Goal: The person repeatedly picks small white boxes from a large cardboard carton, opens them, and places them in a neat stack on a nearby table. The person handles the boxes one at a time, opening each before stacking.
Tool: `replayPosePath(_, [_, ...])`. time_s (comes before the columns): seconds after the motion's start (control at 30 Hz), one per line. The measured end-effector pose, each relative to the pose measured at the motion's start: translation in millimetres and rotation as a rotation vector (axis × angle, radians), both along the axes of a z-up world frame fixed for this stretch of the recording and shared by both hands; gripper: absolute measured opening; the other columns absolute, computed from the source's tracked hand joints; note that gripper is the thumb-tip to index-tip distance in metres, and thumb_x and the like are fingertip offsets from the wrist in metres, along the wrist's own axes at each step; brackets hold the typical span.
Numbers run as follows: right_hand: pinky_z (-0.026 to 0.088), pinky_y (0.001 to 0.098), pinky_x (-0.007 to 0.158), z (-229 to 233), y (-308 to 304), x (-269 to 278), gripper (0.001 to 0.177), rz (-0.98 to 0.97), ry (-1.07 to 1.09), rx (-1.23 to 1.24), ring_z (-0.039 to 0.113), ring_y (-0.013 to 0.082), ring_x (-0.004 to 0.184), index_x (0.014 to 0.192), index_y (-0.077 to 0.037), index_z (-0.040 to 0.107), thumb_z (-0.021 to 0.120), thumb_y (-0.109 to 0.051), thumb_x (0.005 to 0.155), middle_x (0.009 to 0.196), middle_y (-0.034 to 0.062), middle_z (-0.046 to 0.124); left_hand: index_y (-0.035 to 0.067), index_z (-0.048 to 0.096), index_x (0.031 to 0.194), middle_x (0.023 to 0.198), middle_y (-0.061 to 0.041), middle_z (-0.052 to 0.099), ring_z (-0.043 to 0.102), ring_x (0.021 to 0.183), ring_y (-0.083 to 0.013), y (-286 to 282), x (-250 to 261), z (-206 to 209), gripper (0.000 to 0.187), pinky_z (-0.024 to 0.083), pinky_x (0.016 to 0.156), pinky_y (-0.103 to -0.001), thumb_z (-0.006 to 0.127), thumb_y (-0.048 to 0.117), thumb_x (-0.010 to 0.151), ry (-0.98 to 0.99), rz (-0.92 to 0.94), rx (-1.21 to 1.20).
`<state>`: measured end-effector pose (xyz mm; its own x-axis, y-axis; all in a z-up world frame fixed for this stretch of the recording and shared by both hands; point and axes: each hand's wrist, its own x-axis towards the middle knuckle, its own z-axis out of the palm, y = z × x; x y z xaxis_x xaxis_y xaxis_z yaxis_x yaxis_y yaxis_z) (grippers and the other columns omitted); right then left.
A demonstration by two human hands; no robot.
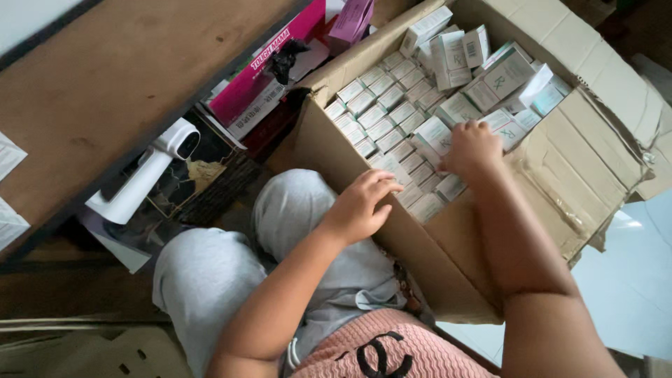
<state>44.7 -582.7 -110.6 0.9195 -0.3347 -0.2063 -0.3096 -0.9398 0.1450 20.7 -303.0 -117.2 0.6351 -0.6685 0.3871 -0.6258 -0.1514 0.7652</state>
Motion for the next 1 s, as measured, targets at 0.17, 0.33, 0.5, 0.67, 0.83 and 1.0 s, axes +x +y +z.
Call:
replayPosePath(0.17, [0.046,0.0482,0.104,-42.3,-2.8,10.4,0.089,0.024,-0.107,0.002,0.044,0.0397,0.135,0.135,0.000,0.055,0.087,-0.051,0.069,0.142,0.0226,0.054,0.010,0.067,0.121,0.130,-0.009,0.066,0.064,0.125,-0.0317,2.8,5.1,-4.0,0.031,0.053,0.108,-0.039,0.071,0.007,0.090,0.091,0.012,-0.014])
replayPosePath(0.33, [0.046,0.0508,0.108,-7.9,37.7,15.7,0.095,-0.092,-0.015,0.300,0.060,0.0389,0.126,0.144,-0.004,0.044,0.085,-0.048,0.071,0.136,0.0219,0.059,0.012,0.058,0.135,0.136,-0.011,0.064,0.066,0.121,-0.0291,2.4,1.7,-3.6,0.047,0.054,0.101,-0.041,0.074,0.009,0.090,0.290,0.107,-0.175])
replayPosePath(0.5, [0.051,0.0521,0.097,45.4,90.9,-2.5,0.117,0.479,-1.050,0.568,0.057,0.0529,0.120,0.151,0.002,0.025,0.097,-0.035,0.066,0.136,0.0365,0.051,0.015,0.025,0.156,0.152,-0.022,0.040,0.061,0.119,-0.0353,6.7,-2.8,18.7,0.096,0.053,0.096,-0.041,0.083,0.020,0.080,0.377,0.262,-0.295])
replayPosePath(0.67, [0.061,0.0396,0.074,41.2,137.2,-7.0,0.103,0.279,-0.709,1.086,0.069,0.0286,0.095,0.148,-0.003,0.029,0.093,-0.034,0.073,0.123,0.0222,0.061,0.018,0.026,0.158,0.149,-0.021,0.041,0.054,0.130,-0.0447,20.5,-1.3,38.9,0.105,0.052,0.105,-0.046,0.090,0.024,0.075,-0.259,0.584,-0.157])
replayPosePath(0.83, [0.060,0.0309,0.073,18.8,121.1,-7.9,0.050,0.207,-0.564,1.565,0.068,0.0176,0.090,0.138,-0.002,0.046,0.074,-0.013,0.098,0.116,0.0159,0.066,0.029,0.043,0.155,0.146,-0.019,0.048,0.057,0.129,-0.0377,52.2,22.2,41.8,0.094,0.056,0.098,-0.043,0.096,0.025,0.078,-0.122,0.644,0.074])
replayPosePath(1.0, [0.061,0.0282,0.067,38.3,116.5,-14.5,0.037,0.284,-0.639,1.729,0.072,0.0138,0.090,0.125,-0.004,0.042,0.069,-0.008,0.100,0.103,0.0049,0.061,0.020,0.040,0.151,0.147,-0.031,0.035,0.044,0.132,-0.0501,56.3,11.4,68.0,0.100,0.049,0.102,-0.052,0.092,0.021,0.066,-0.412,0.576,-0.067])
